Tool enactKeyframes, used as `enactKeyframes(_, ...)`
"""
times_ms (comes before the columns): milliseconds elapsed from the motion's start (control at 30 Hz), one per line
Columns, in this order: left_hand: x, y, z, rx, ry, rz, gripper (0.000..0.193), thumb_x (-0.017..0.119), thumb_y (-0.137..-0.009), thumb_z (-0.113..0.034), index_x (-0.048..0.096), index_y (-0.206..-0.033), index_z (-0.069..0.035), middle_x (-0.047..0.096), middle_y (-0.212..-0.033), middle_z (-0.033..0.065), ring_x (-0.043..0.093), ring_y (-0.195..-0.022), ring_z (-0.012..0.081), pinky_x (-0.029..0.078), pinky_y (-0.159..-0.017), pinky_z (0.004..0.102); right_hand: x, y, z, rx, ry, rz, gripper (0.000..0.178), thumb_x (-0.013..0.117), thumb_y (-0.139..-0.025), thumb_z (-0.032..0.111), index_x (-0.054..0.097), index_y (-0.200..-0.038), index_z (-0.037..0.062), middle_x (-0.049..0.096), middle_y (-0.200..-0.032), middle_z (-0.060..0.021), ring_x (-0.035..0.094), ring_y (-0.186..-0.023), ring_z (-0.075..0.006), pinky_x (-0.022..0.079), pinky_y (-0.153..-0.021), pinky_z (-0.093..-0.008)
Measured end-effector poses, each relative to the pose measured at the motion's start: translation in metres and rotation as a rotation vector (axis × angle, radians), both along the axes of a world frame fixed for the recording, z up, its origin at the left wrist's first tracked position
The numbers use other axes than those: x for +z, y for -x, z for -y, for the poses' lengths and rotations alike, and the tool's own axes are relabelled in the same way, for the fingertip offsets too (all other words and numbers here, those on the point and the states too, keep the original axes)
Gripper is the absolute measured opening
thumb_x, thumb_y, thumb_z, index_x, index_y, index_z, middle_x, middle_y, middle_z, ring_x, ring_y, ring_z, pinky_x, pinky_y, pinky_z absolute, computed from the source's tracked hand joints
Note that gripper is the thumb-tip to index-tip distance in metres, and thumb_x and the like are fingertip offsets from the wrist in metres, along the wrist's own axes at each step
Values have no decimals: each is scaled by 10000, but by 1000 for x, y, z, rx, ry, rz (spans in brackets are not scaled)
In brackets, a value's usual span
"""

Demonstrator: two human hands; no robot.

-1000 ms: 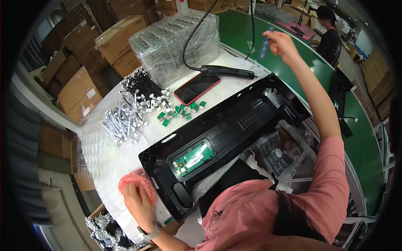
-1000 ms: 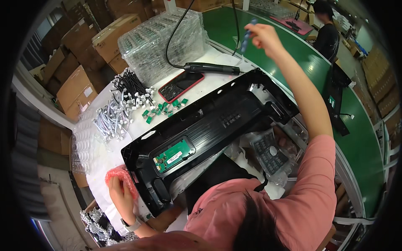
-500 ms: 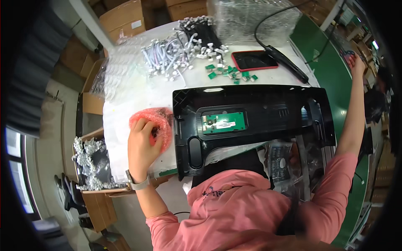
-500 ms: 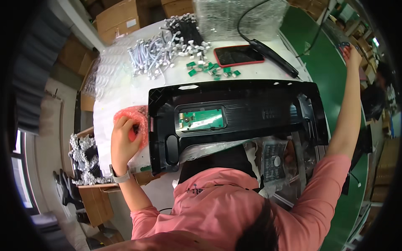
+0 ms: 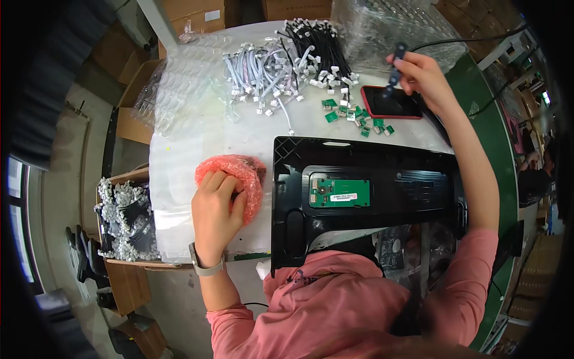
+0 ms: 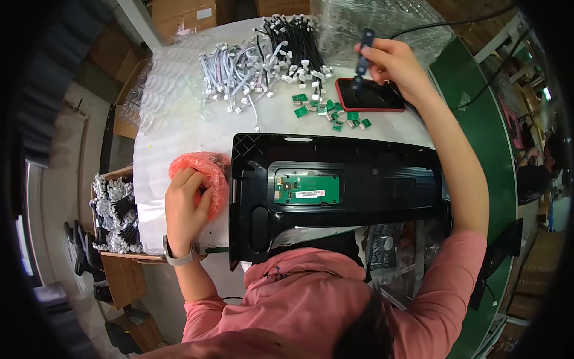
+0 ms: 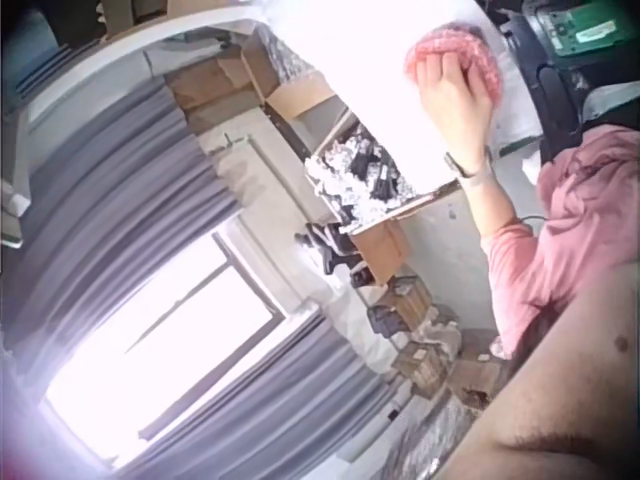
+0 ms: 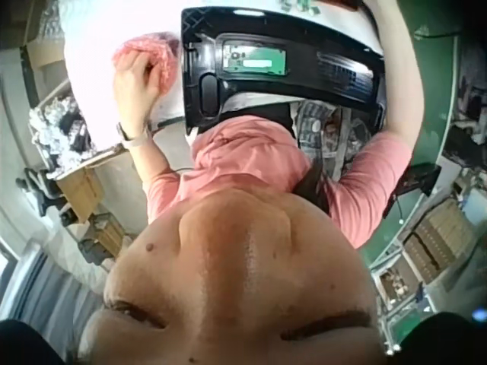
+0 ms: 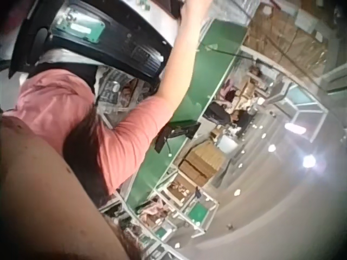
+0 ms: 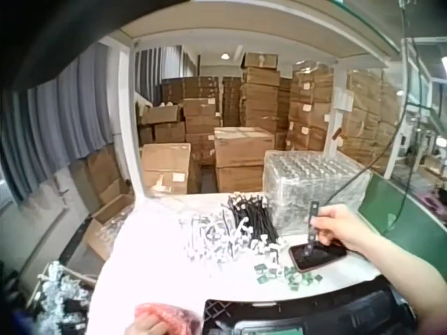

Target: The person is assembling circuit boards into plastic enclosures using an electric screwdriver and connecting internal cables.

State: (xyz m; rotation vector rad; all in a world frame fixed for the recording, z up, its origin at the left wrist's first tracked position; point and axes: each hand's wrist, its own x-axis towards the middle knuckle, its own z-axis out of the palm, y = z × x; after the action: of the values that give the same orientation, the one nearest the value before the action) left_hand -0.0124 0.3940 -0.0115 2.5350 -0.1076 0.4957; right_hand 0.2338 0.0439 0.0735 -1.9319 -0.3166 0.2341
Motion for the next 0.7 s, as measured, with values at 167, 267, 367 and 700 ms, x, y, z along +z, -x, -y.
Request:
enactKeyframes(167,2,-1,-3,3,50,-9,122,686,-692,12,602,-776,-15,565,-781,124,550,-758,330,455,-643,408,-19,-41,-62,104,6,-30,296,589,-962,191,635,-1184,0,527,-706,39,499,-543,-40,371,-491,-200)
enactKeyframes(267,1,-1,-4,-3,100,18,130,686,-691,20,601,-781,-20,565,-786,119,548,-753,325,451,-640,406,-27,-49,-78,104,14,-31,296,593,-956,185,637,-1181,-2,539,-713,37,511,-553,-43,378,-493,-204)
enactKeyframes(367,3,-3,-3,3,129,-8,133,683,-693,26,600,-786,-23,562,-782,119,547,-749,324,449,-637,405,-32,-47,-78,47,280,215,286,612,-933,156,636,-1171,-1,590,-751,23,529,-562,-51,396,-505,-206)
enactKeyframes(700,3,1,-4,71,235,-15,108,641,-762,50,592,-835,-13,563,-785,117,548,-729,326,437,-625,395,-20,2,78,-376,1141,635,288,621,-934,243,667,-1129,37,688,-830,-118,658,-716,-147,494,-645,-284)
